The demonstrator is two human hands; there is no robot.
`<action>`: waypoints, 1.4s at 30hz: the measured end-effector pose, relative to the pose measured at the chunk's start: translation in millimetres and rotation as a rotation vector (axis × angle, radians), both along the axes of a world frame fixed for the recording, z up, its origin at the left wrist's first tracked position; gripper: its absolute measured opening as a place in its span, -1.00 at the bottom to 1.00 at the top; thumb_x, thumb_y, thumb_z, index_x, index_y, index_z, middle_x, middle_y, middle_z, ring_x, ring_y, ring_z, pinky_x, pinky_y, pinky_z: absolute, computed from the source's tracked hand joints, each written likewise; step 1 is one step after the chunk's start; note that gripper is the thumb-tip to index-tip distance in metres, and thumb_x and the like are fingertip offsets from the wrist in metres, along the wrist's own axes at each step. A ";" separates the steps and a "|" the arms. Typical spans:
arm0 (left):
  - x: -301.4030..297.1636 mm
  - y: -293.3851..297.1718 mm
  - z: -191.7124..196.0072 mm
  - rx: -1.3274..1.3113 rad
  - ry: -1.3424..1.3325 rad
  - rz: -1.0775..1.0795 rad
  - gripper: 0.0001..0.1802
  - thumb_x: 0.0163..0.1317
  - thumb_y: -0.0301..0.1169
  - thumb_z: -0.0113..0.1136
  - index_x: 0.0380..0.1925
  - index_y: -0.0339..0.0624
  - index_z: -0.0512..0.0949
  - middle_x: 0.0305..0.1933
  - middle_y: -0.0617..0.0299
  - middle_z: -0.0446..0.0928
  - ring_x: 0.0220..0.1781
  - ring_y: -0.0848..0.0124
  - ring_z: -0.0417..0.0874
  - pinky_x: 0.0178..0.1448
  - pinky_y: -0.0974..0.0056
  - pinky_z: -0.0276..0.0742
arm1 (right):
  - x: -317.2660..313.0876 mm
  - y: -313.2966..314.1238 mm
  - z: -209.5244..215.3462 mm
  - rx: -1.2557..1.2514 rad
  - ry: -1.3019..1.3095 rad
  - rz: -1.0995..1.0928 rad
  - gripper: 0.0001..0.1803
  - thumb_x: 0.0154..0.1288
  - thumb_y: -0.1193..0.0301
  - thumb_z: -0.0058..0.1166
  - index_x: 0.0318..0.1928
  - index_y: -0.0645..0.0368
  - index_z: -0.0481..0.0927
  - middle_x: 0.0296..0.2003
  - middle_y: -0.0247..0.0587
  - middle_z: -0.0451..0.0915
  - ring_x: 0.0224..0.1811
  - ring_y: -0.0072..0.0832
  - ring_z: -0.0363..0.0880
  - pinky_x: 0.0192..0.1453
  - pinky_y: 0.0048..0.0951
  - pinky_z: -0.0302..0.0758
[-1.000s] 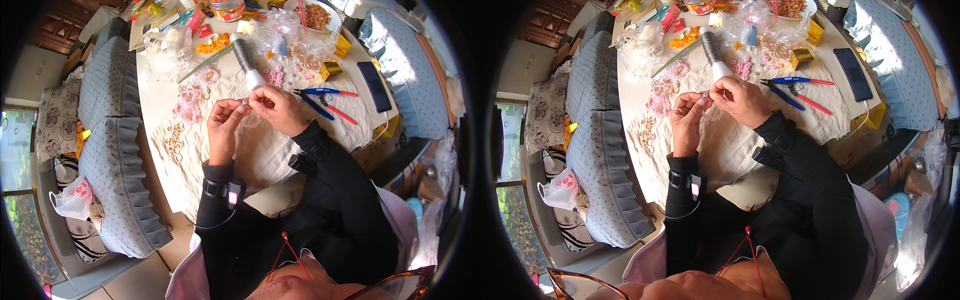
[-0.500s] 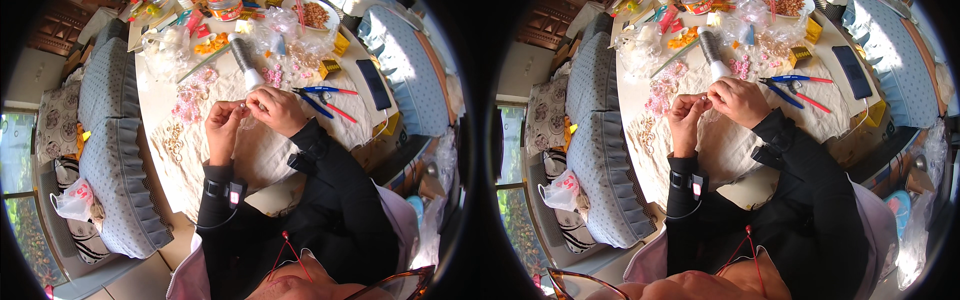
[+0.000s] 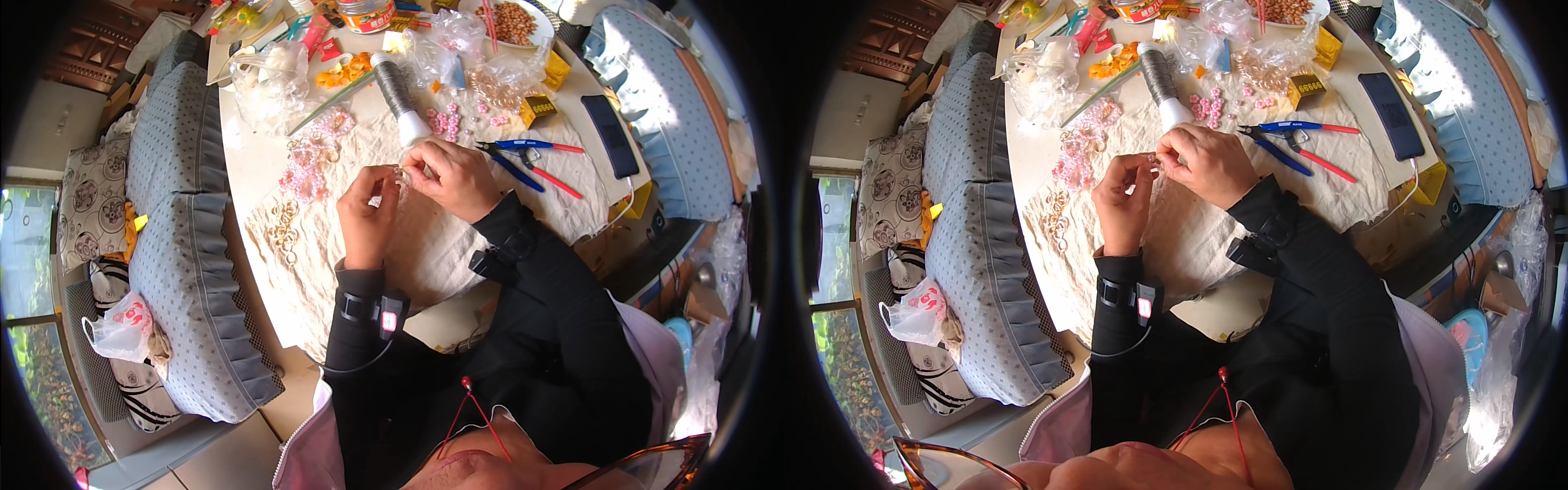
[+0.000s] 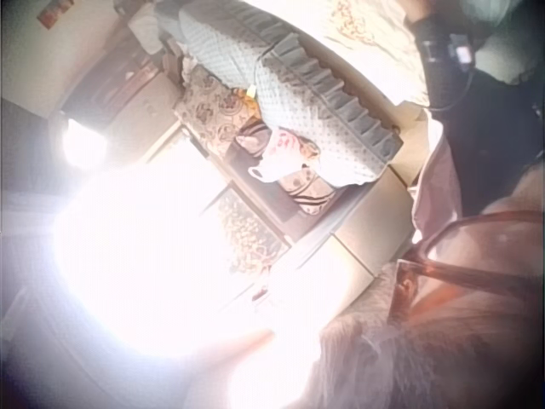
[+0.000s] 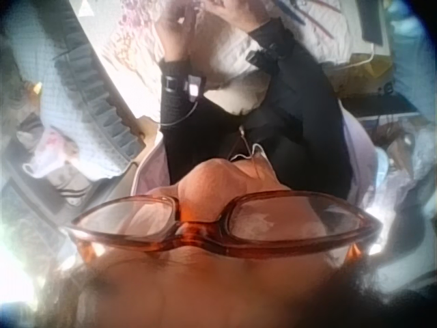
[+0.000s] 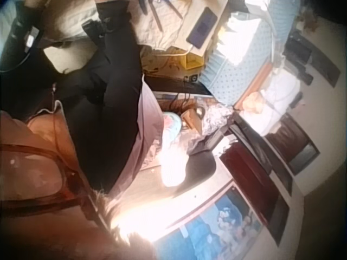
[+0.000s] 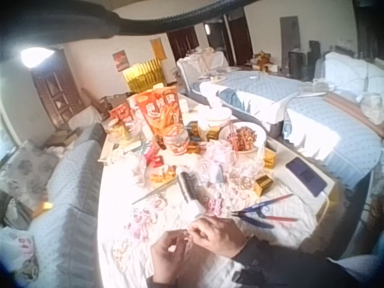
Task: The person threads pink beads onto a clear elastic cord, ties the ends, and attaches a metal keyring using pliers. The finished keychain is placed on the table among other completed pieces.
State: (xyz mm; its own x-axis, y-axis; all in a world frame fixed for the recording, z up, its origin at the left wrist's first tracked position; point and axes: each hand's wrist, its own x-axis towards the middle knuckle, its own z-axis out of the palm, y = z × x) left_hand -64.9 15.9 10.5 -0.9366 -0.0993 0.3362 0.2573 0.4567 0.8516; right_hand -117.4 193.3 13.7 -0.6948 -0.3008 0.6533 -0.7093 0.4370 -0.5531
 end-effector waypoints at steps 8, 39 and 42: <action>-2.2 1.7 -3.2 0.494 -0.092 -0.069 -0.96 0.44 -0.64 0.20 -0.18 -0.32 0.60 -0.25 0.21 0.73 -0.25 0.51 0.74 -0.09 0.40 0.66 | -0.1 0.3 1.2 -0.200 -0.239 0.164 -0.86 0.36 0.49 0.31 -0.17 0.17 0.58 -0.30 -0.27 0.63 -0.34 -0.41 0.68 -0.23 -0.37 0.62; -3.1 -5.7 -3.7 0.797 -0.281 -0.172 -0.99 0.50 -0.57 0.18 -0.18 -0.27 0.55 -0.16 0.12 0.74 -0.19 0.44 0.78 0.02 0.30 0.75 | -3.1 0.2 -3.7 -0.264 -0.345 0.265 -0.88 0.42 0.49 0.27 -0.11 0.21 0.60 -0.26 -0.22 0.64 -0.25 -0.40 0.71 -0.16 -0.36 0.64; -3.5 -3.5 -7.0 0.686 -0.232 -0.166 -0.98 0.49 -0.61 0.16 -0.16 -0.30 0.54 -0.16 0.14 0.73 -0.16 0.44 0.78 0.03 0.30 0.75 | -6.1 -0.1 -5.0 -0.132 -0.171 0.199 -0.86 0.39 0.49 0.27 -0.14 0.20 0.57 -0.25 -0.20 0.64 -0.23 -0.31 0.71 -0.16 -0.30 0.65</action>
